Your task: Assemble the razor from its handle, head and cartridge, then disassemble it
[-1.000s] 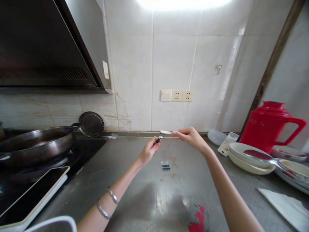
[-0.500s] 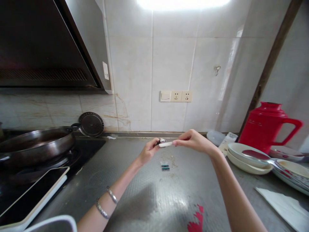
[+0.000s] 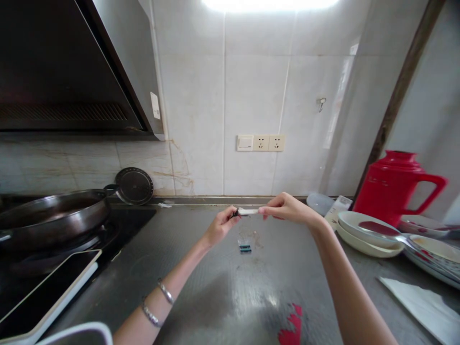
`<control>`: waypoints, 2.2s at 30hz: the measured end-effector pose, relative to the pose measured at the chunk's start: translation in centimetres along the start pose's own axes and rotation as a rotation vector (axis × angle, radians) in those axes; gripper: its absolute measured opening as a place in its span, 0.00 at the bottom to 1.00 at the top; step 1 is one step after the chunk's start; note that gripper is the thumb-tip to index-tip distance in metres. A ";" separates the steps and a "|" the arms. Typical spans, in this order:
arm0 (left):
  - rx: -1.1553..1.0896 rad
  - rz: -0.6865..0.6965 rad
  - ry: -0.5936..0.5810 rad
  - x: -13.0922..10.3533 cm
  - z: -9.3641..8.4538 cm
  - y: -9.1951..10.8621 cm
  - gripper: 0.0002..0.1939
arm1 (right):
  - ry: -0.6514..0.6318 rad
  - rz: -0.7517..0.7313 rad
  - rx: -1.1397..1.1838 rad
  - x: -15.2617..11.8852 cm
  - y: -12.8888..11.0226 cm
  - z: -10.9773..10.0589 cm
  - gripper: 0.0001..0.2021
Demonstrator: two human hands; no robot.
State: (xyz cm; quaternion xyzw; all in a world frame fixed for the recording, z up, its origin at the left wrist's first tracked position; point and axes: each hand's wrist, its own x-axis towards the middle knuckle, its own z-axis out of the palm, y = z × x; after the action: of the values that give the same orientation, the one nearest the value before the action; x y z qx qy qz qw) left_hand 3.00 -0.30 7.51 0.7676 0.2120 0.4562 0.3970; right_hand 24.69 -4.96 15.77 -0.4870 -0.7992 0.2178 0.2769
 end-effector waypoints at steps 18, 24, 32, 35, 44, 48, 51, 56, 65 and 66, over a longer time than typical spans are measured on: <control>0.015 0.016 -0.008 0.1 0.1 -0.1 0.11 | 0.057 -0.003 -0.010 -0.1 -0.4 0.1 0.25; 0.033 0.012 -0.016 0.0 0.0 0.1 0.11 | -0.044 -0.008 0.018 0.0 0.3 -0.2 0.25; 0.026 0.006 -0.018 0.0 0.1 0.3 0.12 | -0.101 -0.014 0.048 0.2 1.1 -0.3 0.23; 0.026 -0.002 -0.012 0.0 0.1 0.4 0.12 | -0.018 -0.017 0.068 0.3 1.2 -0.3 0.24; 0.024 -0.006 -0.007 0.0 0.1 0.5 0.12 | -0.035 -0.019 0.109 0.3 1.6 -0.4 0.24; 0.014 0.000 -0.007 0.0 0.1 0.5 0.12 | -0.193 -0.031 0.131 0.3 1.9 -0.4 0.24; 0.008 -0.004 0.004 -0.1 0.1 0.6 0.12 | -0.077 -0.039 0.140 0.4 2.0 -0.3 0.25; -0.037 -0.017 0.012 0.0 0.0 0.5 0.13 | -0.248 -0.044 0.170 0.3 2.1 -0.3 0.23; -0.581 -0.194 -0.006 0.2 1.0 -0.4 0.14 | 0.098 -0.067 0.194 1.3 2.2 0.9 0.25; -0.629 -0.223 -0.017 0.1 1.2 -0.3 0.14 | 0.114 -0.075 0.186 1.6 2.1 1.2 0.25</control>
State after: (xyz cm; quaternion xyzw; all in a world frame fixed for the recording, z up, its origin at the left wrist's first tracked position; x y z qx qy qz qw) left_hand 4.14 -0.51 6.98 0.5835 0.1402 0.4466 0.6637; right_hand 24.67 -2.76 13.93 -0.4403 -0.7762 0.2524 0.3740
